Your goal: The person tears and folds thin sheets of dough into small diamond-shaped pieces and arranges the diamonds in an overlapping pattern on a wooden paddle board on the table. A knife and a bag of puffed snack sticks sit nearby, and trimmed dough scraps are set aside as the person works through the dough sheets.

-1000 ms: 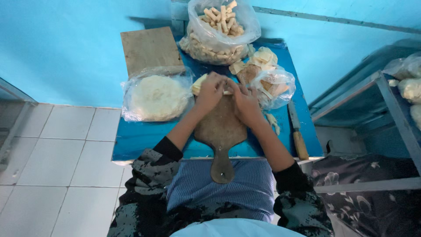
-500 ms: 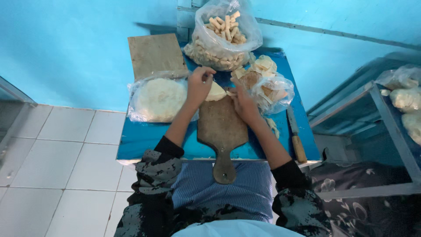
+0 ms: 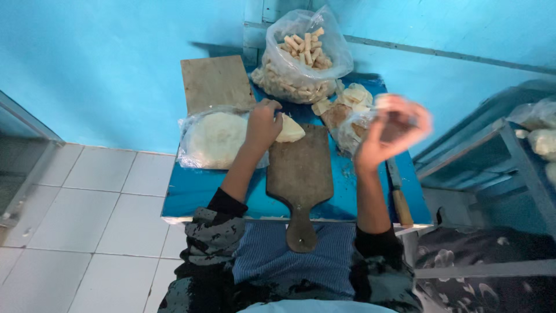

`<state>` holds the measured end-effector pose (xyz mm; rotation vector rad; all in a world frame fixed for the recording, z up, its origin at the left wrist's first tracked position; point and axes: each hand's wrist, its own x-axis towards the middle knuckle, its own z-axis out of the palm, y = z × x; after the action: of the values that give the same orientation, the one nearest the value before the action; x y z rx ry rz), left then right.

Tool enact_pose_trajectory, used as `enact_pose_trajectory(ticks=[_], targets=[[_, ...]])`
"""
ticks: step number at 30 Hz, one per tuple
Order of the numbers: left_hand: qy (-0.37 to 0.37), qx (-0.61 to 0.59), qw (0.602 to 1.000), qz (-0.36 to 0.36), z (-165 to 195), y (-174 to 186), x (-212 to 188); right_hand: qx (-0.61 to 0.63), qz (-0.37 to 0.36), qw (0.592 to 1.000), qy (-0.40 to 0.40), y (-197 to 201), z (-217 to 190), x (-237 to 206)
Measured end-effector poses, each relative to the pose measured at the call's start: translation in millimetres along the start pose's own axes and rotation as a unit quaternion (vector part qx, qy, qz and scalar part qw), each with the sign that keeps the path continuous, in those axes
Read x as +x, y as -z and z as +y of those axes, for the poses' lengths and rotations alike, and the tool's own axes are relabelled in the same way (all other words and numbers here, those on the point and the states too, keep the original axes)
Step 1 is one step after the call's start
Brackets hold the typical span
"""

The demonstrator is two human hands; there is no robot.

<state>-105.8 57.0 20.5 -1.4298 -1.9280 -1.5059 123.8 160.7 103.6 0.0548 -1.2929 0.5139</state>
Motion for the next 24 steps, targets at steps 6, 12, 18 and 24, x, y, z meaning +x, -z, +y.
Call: enact_pose_trajectory(ticks=[6, 12, 18, 24], targets=[[0.002, 0.028, 0.997, -0.077, -16.6, 5.6, -3.3, -0.252, -0.109, 0.961, 0.024, -63.6, 13.4, 62.5], [0.004, 0.041, 0.991, -0.128, -22.1, 5.4, -3.5, -0.208, -0.297, 0.932, 0.000, -68.2, 21.9, -1.8], [-0.003, 0.044, 0.999, -0.015, -22.0, 2.6, 1.1, -0.103, -0.386, 0.902, -0.164, -34.3, 32.8, -59.4], [0.220, -0.417, 0.882, -0.018, -10.2, -15.5, -5.8, 0.062, -0.315, 0.901, -0.292, -23.8, 41.2, -77.9]])
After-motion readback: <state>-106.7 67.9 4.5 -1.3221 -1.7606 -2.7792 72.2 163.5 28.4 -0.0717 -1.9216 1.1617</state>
